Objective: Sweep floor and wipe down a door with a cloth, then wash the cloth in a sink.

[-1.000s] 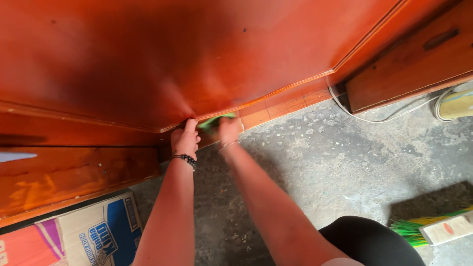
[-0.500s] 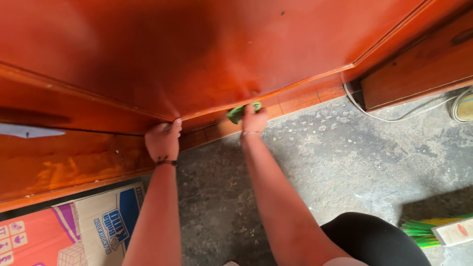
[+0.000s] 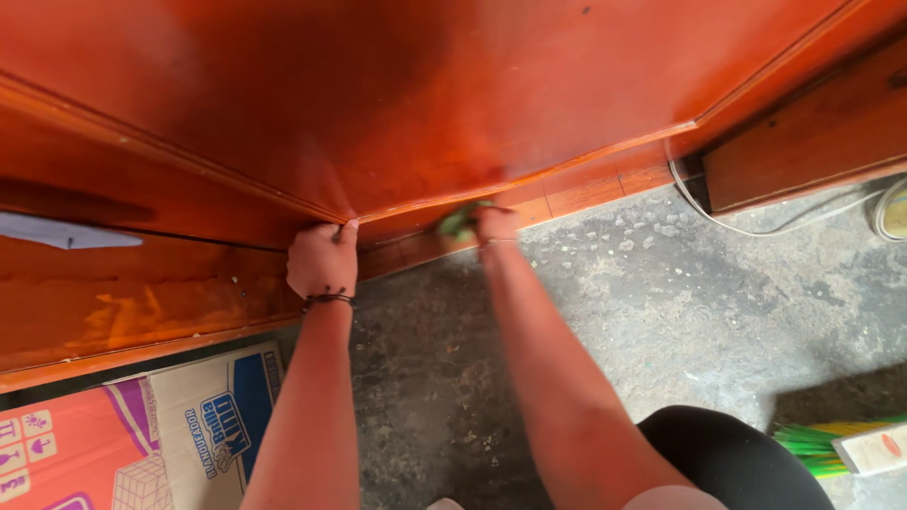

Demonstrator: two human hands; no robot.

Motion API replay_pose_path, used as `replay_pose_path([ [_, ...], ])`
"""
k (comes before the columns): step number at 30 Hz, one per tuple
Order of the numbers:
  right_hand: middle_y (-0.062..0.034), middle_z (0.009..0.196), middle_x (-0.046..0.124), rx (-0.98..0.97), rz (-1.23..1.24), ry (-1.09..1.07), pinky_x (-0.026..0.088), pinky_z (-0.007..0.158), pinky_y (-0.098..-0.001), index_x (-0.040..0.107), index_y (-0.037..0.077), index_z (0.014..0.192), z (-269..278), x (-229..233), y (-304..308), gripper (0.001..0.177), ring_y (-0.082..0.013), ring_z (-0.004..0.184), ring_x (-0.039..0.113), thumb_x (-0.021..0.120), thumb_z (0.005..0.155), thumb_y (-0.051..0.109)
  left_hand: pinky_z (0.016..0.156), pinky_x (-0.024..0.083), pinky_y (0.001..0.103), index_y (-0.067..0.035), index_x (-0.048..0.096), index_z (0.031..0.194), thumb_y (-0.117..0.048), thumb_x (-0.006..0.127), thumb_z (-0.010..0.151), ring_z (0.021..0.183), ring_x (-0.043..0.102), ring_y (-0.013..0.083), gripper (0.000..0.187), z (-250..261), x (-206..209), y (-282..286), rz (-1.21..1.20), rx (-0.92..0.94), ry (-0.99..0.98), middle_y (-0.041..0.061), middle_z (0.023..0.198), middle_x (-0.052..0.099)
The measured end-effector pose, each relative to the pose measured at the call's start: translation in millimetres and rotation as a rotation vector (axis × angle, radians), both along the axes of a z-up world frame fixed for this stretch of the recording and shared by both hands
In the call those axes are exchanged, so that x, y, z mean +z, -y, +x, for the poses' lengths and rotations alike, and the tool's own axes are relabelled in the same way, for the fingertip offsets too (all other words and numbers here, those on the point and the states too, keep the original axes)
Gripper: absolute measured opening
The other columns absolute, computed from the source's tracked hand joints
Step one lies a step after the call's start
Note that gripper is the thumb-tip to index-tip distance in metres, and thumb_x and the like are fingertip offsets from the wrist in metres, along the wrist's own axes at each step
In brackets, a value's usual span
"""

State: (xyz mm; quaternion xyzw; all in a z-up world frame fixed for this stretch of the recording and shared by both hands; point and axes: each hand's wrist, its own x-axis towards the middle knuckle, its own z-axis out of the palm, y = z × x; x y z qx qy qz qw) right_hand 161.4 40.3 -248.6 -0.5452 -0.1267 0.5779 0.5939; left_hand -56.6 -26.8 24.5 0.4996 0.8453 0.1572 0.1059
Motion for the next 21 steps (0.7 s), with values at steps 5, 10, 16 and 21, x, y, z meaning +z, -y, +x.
replay_pose_path([
  [5,-0.0108,0.086,0.069,-0.36,-0.135,0.099,0.056,0.059,-0.0389,0.065,-0.002,0.099,-0.5,-24.0,6.0,0.02,-0.0223,0.071,0.067,0.064,0.079,-0.007,0.068,0.056,0.05,-0.015,0.08,0.083,-0.052,0.074,0.089,0.079,0.07,0.0391,0.038,-2.3,-7.1,0.2,-0.022,-0.031,-0.017,0.014,0.084,0.073],
  [10,-0.0077,0.107,0.068,0.096,-0.112,-0.533,0.065,0.086,-0.0364,0.057,0.001,0.118,-98.2,41.8,35.9,0.034,-0.0233,0.1,0.069,0.055,0.086,-0.011,0.069,0.056,0.049,-0.013,0.078,0.079,-0.052,0.073,0.09,0.078,0.07,0.0392,0.041,0.6,-0.2,-2.5,-0.075,-0.006,0.025,0.015,0.082,0.073],
  [16,-0.0216,0.112,0.072,0.35,-0.036,-0.657,0.06,0.084,-0.0411,0.056,-0.009,0.125,-26.3,157.2,25.9,0.039,-0.0338,0.1,0.075,0.057,0.087,-0.008,0.069,0.056,0.053,-0.017,0.08,0.088,-0.051,0.073,0.086,0.082,0.07,0.0405,0.035,-0.9,-3.2,-3.3,-0.018,-0.021,-0.022,0.014,0.088,0.075],
  [21,-0.0211,0.102,0.068,-0.063,0.001,-0.266,0.067,0.074,-0.0442,0.061,-0.013,0.111,55.4,109.7,15.6,0.022,-0.0321,0.09,0.072,0.061,0.092,-0.002,0.071,0.056,0.053,-0.016,0.08,0.087,-0.053,0.072,0.089,0.083,0.069,0.0413,0.038,0.6,1.0,-3.3,-0.083,-0.015,-0.012,0.017,0.089,0.073],
])
